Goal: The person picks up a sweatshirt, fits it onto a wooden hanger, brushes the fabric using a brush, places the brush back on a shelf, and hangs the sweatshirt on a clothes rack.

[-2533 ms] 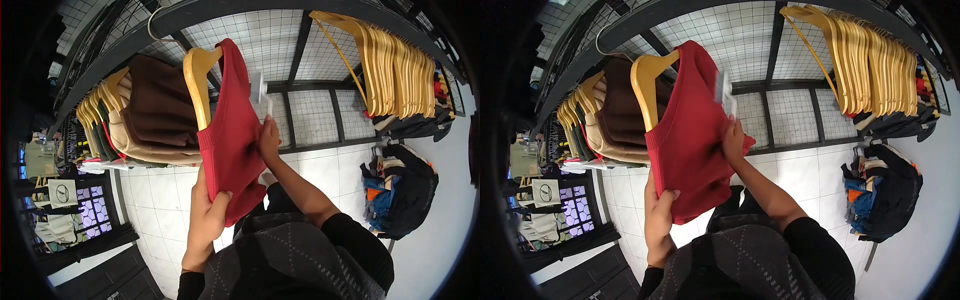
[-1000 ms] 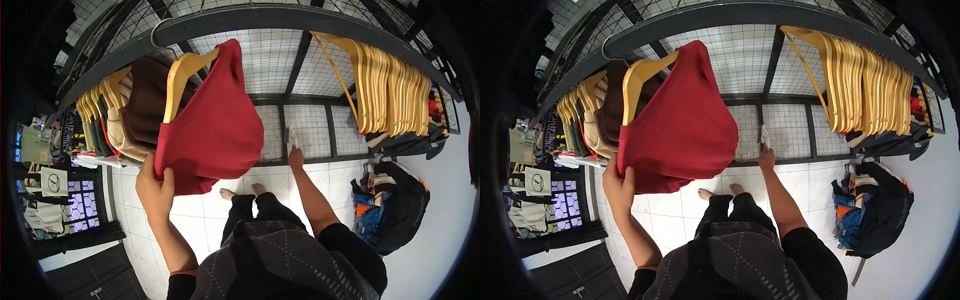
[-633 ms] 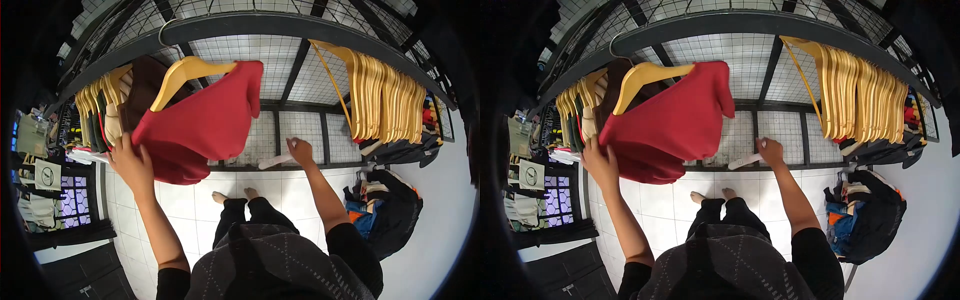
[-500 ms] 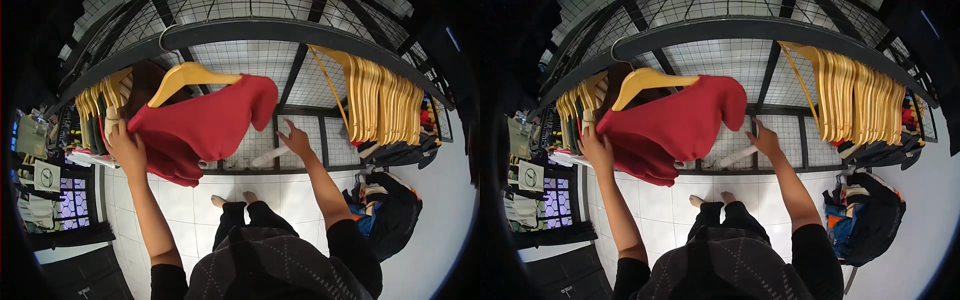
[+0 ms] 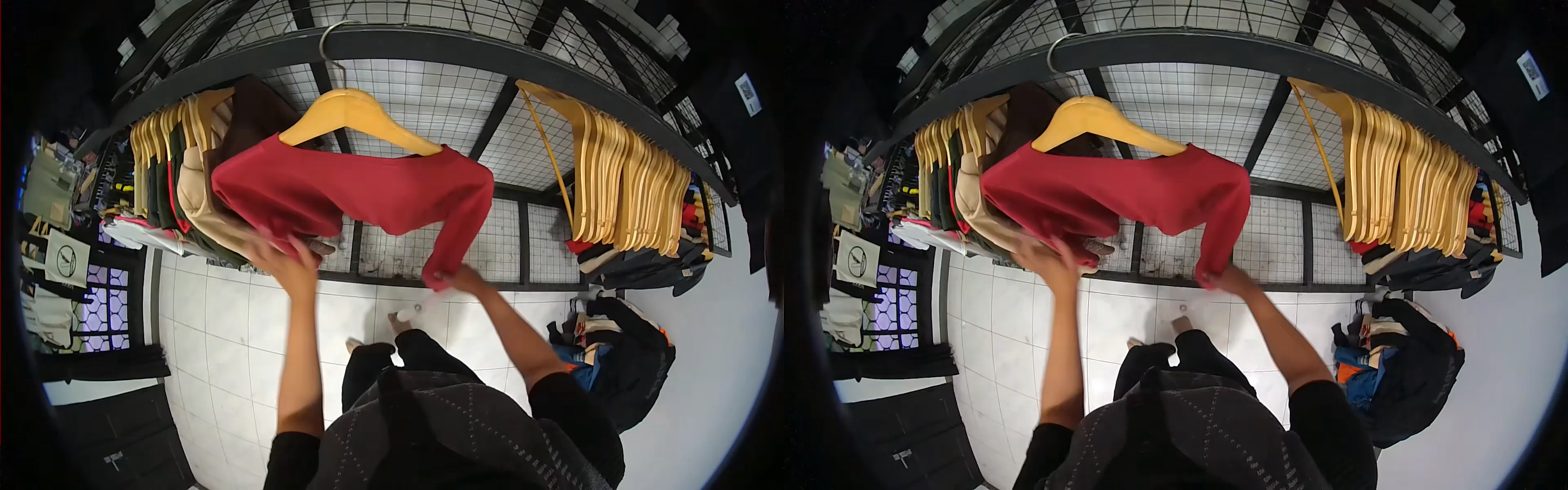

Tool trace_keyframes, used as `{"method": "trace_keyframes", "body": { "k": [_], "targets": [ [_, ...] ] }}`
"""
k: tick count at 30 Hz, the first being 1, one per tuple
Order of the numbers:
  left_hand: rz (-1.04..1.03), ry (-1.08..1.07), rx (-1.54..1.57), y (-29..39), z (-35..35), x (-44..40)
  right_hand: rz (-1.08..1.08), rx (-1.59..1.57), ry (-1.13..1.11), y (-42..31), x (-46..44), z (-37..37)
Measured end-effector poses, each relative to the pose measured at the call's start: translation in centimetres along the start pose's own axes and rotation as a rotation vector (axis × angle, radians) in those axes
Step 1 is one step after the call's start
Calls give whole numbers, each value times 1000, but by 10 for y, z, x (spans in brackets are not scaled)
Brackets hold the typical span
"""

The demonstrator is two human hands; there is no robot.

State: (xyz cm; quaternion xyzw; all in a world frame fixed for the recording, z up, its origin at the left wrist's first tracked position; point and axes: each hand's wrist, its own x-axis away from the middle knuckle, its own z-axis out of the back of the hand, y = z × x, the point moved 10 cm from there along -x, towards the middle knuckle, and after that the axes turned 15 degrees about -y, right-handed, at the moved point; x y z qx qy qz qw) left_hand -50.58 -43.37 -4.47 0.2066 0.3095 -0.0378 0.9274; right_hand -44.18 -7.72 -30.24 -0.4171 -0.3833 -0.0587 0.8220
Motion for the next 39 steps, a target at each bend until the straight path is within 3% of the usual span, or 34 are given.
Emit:
{"method": "trace_keyframes", "body": {
  "k": [1, 2, 3, 6, 8, 10, 11, 12, 14, 16, 17, 19, 20, 22, 23, 24, 25, 26, 27, 28, 30, 33, 35, 36, 37, 39],
  "targets": [
    [5, -160, 175, -4, -21, 39, 101, -41, 10, 8, -2, -24],
    [95, -371, 63, -31, -66, 101, 202, -83, 22, 13, -1, -45],
    [128, -656, 142, -44, -97, 158, 172, -254, -77, 19, 4, -73],
    [259, -1207, 169, -72, -147, 325, 140, -564, -356, -12, 32, -137],
    [347, -1255, 382, -92, -161, 401, 187, -579, -453, -55, 54, -157],
    [373, -1175, 417, -120, -168, 450, 165, -603, -672, -86, 68, -197],
    [401, -932, 313, -128, -162, 432, 186, -572, -656, -100, 73, -208],
    [395, -819, 421, -136, -146, 432, 183, -564, -662, -112, 79, -222],
    [340, -612, 558, -98, -57, 348, 204, -490, -703, -142, 97, -249],
    [186, -682, 548, -124, -66, 362, 170, -429, -768, -156, 115, -281],
    [96, -663, 575, -114, -39, 345, 134, -369, -775, -153, 117, -299],
    [437, -1040, 749, -149, -54, 394, 171, -337, -752, -171, 140, -314],
    [497, -1019, 839, -156, -40, 407, 187, -384, -755, -181, 153, -319],
    [700, -1198, 949, -173, -22, 449, 194, -541, -753, -189, 166, -329],
    [765, -1228, 1059, -186, -17, 484, 189, -443, -699, -177, 156, -333],
    [508, -1142, 875, -212, -13, 506, 183, -348, -643, -161, 143, -335],
    [589, -1231, 682, -215, 5, 523, 77, -223, -602, -145, 132, -333],
    [666, -1309, 483, -216, 30, 534, 183, -66, -580, -158, 137, -324],
    [766, -1263, 554, -210, 53, 535, 288, 95, -554, -175, 149, -311],
    [866, -1213, 624, -209, 69, 540, 197, 391, -465, -179, 163, -294],
    [826, -1140, 718, -206, 79, 553, 211, 736, -377, -194, 186, -270],
    [935, -1065, 871, -182, 112, 559, 251, 752, -78, -249, 240, -206],
    [779, -1151, 751, -156, 141, 532, 279, 837, 261, -294, 278, -153],
    [938, -1299, 745, -142, 156, 527, 345, 863, 477, -311, 298, -130],
    [715, -1184, 758, -145, 147, 533, 249, 908, 607, -315, 306, -113],
    [647, -1240, 686, -138, 150, 531, 140, 1055, 799, -298, 308, -98]
  ]
}}
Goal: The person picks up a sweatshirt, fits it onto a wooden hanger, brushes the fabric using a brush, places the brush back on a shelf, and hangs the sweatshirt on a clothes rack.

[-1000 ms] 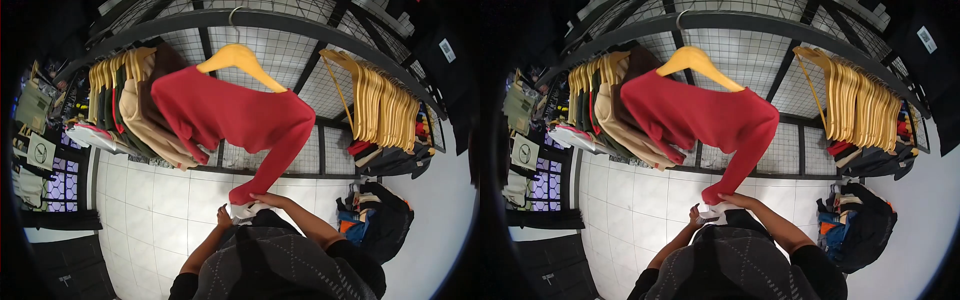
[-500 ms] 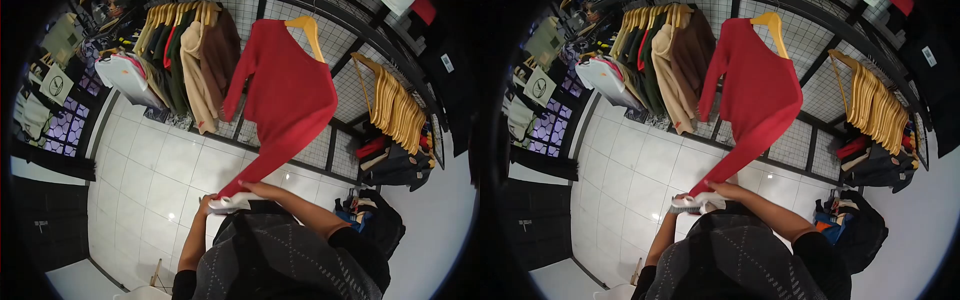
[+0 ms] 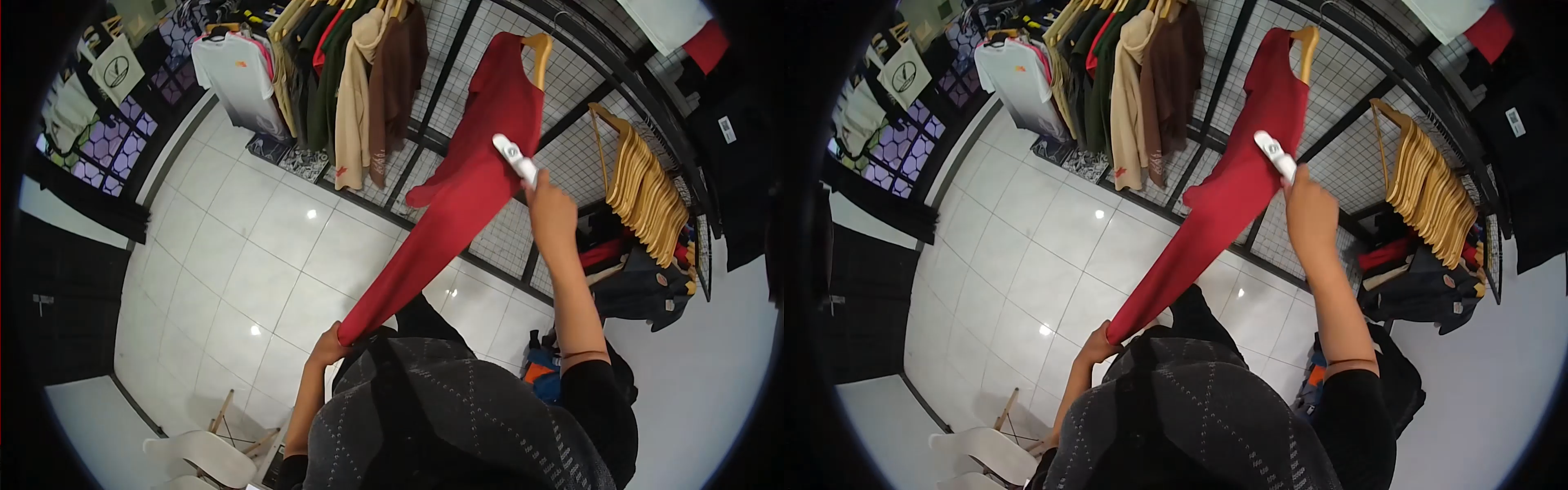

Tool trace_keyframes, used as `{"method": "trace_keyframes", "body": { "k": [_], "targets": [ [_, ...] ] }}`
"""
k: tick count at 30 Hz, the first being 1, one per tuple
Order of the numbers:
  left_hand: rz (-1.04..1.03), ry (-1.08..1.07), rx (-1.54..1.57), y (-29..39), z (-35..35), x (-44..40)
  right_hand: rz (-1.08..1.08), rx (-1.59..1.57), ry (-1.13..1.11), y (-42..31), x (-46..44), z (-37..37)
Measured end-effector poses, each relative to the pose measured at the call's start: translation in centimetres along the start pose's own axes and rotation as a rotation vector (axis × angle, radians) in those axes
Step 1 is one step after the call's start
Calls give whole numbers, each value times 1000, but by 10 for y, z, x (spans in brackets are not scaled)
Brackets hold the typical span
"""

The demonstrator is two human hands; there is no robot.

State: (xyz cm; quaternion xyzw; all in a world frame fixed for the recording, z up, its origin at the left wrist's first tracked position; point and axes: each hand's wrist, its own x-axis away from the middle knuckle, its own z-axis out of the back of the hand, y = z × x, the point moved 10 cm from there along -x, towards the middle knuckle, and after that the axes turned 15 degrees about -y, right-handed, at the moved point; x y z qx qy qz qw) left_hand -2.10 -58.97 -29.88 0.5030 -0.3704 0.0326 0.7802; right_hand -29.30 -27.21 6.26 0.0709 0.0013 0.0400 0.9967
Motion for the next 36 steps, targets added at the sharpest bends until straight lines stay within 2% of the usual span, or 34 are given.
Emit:
{"method": "trace_keyframes", "body": {
  "k": [2, 4, 5, 6, 7, 9, 10, 12, 13, 15, 16, 17, 18, 19, 21, 22, 24, 25, 26, 27, 28, 31, 33, 34, 35, 36],
  "targets": [
    [27, -4, 7, -2, -5, -3, -24, 25, -78, -5, 19, -62],
    [56, -2, 22, -1, -7, -8, 83, -51, -308, -35, 62, -145],
    [22, -5, 17, 5, -8, -8, 102, -83, -501, -60, 88, -186],
    [-10, -11, 12, 10, -10, -9, 246, -328, -626, -83, 119, -255],
    [-5, -11, 24, 11, -11, -11, 344, -550, -616, -111, 147, -278],
    [29, -16, 4, 10, -16, -14, 469, -555, -918, -165, 183, -277],
    [32, -19, 8, 5, -20, -13, 468, -553, -923, -172, 185, -267],
    [168, -26, -116, -13, -19, -13, 557, -604, -1100, -191, 190, -260],
    [168, -24, -117, -16, -16, -12, 571, -617, -959, -184, 177, -262],
    [176, -38, -114, -26, -14, -6, 436, -571, -600, -150, 136, -205],
    [180, -42, -112, -29, -14, -4, 337, -491, -456, -123, 115, -188],
    [185, -27, -101, -33, -13, -1, 151, -494, -247, -96, 97, -127],
    [188, -13, -91, -35, -12, -1, 49, -508, -44, -67, 88, -97],
    [187, -16, -91, -30, -11, 1, -49, -515, 9, -40, 79, -86],
    [320, -74, 46, -30, -16, 9, -129, -410, 63, -16, 75, -96],
    [314, -75, 43, -35, -19, 5, -47, -377, 44, -21, 78, -125],
    [207, -29, 29, -40, -25, -7, 11, -334, -254, -49, 100, -213],
    [201, -29, 27, -40, -26, -12, 163, -355, -462, -79, 123, -261],
    [168, -11, 7, -36, -26, -16, 264, -477, -550, -109, 149, -281],
    [137, 5, -13, -32, -27, -18, 389, -599, -683, -139, 171, -291],
    [133, 3, -13, -29, -29, -17, 350, -581, -897, -154, 187, -284],
    [137, -3, -14, -26, -24, -13, 460, -642, -989, -162, 172, -239],
    [175, -3, 62, -39, -21, -10, 345, -688, -567, -116, 115, -195],
    [173, -11, 57, -43, -21, -10, 276, -729, -403, -88, 84, -133],
    [127, 24, 37, -44, -16, -10, 223, -605, -120, -51, 55, -88],
    [81, 62, 18, -43, -11, -10, 256, -658, 100, -24, 32, -31]
  ]
}}
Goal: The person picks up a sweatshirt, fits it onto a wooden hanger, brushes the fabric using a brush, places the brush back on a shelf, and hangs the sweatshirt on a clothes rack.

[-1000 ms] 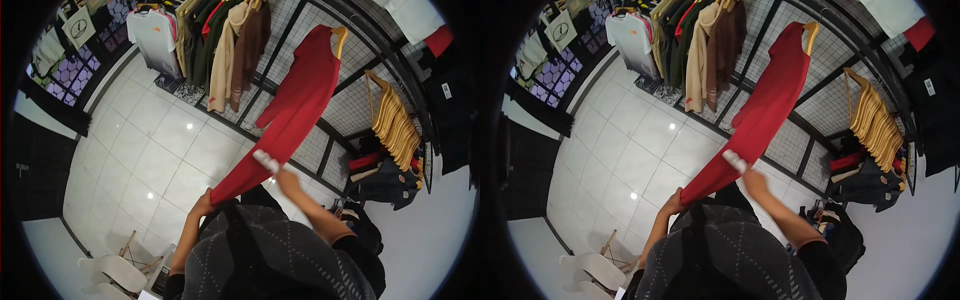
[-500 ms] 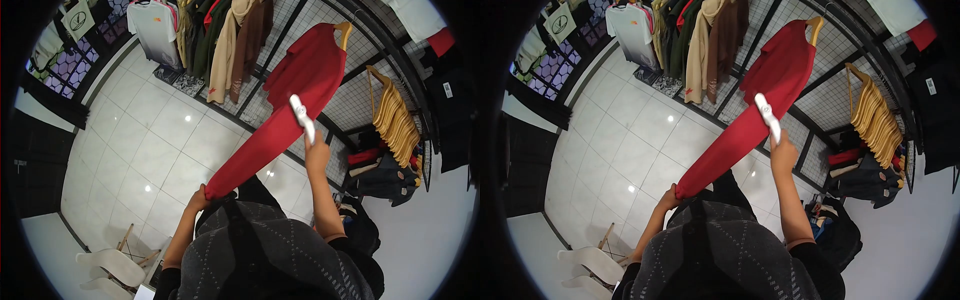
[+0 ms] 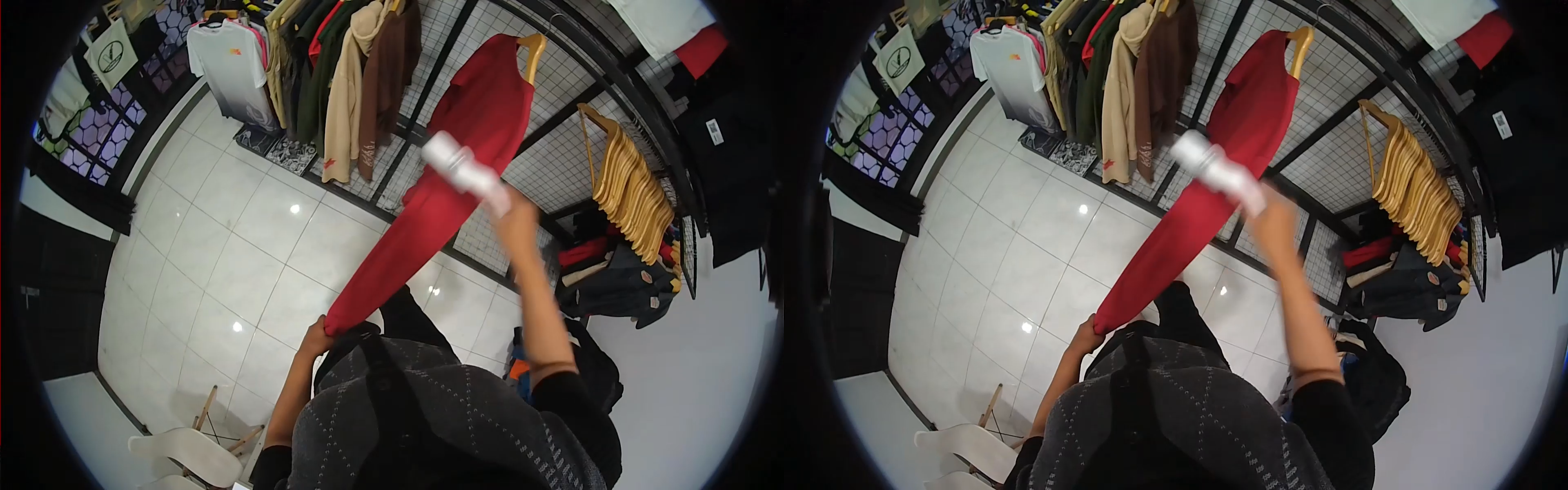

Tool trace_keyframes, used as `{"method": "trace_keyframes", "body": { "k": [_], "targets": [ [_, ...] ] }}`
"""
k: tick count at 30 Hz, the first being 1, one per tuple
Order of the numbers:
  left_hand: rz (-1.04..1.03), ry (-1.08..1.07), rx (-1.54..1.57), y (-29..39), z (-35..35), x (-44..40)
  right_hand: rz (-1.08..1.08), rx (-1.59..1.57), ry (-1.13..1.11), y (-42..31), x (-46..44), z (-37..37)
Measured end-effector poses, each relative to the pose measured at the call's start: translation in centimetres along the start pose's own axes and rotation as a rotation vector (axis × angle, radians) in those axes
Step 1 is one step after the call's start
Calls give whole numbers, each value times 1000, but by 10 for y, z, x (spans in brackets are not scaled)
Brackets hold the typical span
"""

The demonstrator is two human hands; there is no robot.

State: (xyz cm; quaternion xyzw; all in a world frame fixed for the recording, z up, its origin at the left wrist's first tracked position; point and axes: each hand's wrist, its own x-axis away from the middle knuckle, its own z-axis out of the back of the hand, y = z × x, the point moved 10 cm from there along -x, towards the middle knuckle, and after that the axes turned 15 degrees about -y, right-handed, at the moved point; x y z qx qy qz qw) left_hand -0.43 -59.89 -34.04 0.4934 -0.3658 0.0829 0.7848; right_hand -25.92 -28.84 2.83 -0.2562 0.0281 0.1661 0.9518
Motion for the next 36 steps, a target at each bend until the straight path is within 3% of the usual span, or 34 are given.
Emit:
{"method": "trace_keyframes", "body": {
  "k": [1, 5, 7, 10, 11, 13, 14, 16, 17, 19, 21, 22, 25, 28, 31, 32, 34, 36],
  "targets": [
    [-6, -2, -6, -5, -1, -3, -120, 112, 266, 29, -15, 48],
    [25, 42, 135, -18, 3, -8, -260, 201, 256, 64, -58, 130],
    [74, 27, 184, -27, 5, -10, -116, 215, 151, 90, -67, 103],
    [-90, 188, 157, -38, 13, -15, -110, 209, 1, 80, -31, 58],
    [-84, 188, 168, -31, 13, -11, -211, 274, -140, 71, -20, 36],
    [155, -6, 280, -23, 10, -1, -90, 238, -313, 60, -5, -12],
    [159, -2, 280, -24, 13, -2, -80, 210, -398, 53, 2, -28],
    [136, -228, 367, -22, -5, -9, -99, 67, -139, 69, 15, -34],
    [142, -225, 370, -24, -4, -8, -124, -19, 79, 85, 27, -36],
    [188, -419, 422, -24, -20, -6, -365, -115, 144, 109, 48, -75],
    [212, -523, 428, -25, -26, -7, -275, -9, -175, 102, 61, -160],
    [219, -536, 532, -27, -29, -7, -291, -114, -429, 94, 76, -206],
    [199, -521, 614, -22, -18, -7, -31, -98, -981, 36, 128, -287],
    [227, -426, 497, -42, -9, -16, 15, -9, -977, 3, 122, -261],
    [236, -317, 503, -60, 3, -20, 23, -292, -126, 34, 94, -168],
    [232, -286, 509, -62, 7, -20, -27, -216, 278, 49, 87, -124],
    [246, -252, 506, -66, 13, -18, -317, -972, 670, 119, 61, -89],
    [251, -256, 474, -70, 14, -22, -427, -1195, 779, 129, 22, -50]
  ]
}}
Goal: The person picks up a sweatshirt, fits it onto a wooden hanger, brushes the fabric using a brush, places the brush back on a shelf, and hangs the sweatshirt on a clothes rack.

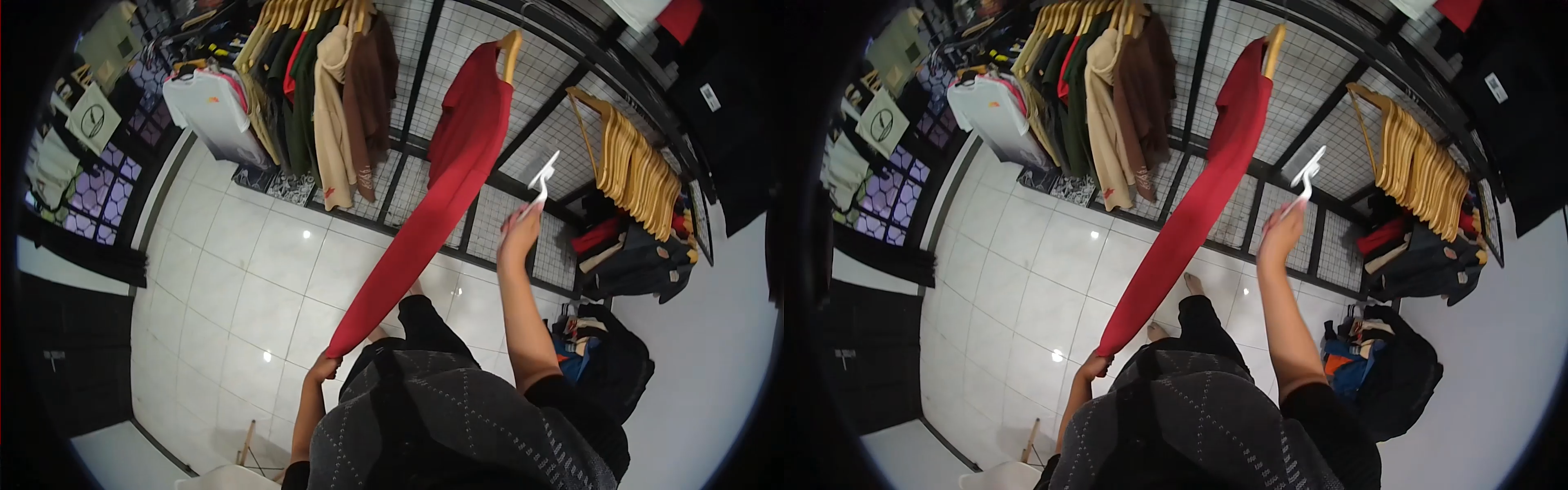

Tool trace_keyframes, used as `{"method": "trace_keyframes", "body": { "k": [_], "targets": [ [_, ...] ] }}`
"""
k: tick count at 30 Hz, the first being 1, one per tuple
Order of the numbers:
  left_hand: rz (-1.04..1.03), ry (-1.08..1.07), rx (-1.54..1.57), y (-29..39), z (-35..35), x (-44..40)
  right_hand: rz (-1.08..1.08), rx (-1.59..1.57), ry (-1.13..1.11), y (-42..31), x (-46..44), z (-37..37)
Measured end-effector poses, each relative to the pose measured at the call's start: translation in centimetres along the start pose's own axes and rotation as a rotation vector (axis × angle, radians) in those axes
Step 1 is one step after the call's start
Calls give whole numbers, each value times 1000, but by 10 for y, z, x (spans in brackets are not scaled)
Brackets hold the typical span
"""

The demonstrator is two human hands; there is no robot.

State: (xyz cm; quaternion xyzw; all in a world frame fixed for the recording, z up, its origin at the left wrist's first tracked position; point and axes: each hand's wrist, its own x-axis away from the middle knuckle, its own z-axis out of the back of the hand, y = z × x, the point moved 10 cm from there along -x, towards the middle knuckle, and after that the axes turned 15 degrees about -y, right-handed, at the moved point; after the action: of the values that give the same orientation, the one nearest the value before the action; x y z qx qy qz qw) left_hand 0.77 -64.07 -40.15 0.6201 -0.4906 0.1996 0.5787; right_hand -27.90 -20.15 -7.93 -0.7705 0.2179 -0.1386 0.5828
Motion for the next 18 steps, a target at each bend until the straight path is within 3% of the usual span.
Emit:
{"method": "trace_keyframes", "body": {
  "k": [1, 2, 5, 7, 8, 9, 11, 12, 13, 14, 16, 18],
  "targets": [
    [6, 2, -15, -3, 2, -4, -16, -70, 78, -3, -18, -2],
    [11, 6, -30, -5, 3, -6, -73, -157, 0, 3, -35, -18],
    [1, 8, -35, 0, 2, -6, -332, -190, -286, 33, -39, -78],
    [32, 10, -62, -9, 6, -9, -520, -307, -567, 94, -20, -100],
    [90, 24, -80, -4, 5, -2, -613, -148, -501, 122, -10, -87],
    [-31, 63, -335, 9, 9, -5, -699, 11, -431, 147, 0, -71],
    [53, 121, -569, 39, 4, 15, -852, 307, -566, 200, 6, -41],
    [153, 180, -768, 43, 12, 20, -849, 295, -562, 199, -2, -39],
    [175, 177, -867, 64, 12, 27, -789, 253, -393, 191, -19, -27],
    [106, 238, -873, 95, 13, 37, -726, 211, -223, 180, -37, -14],
    [-76, 340, -904, 167, 10, 53, -429, -6, -144, 127, -91, -23],
    [-366, 474, -924, 245, 3, 56, -216, -231, -198, 71, -136, -45]
  ]
}}
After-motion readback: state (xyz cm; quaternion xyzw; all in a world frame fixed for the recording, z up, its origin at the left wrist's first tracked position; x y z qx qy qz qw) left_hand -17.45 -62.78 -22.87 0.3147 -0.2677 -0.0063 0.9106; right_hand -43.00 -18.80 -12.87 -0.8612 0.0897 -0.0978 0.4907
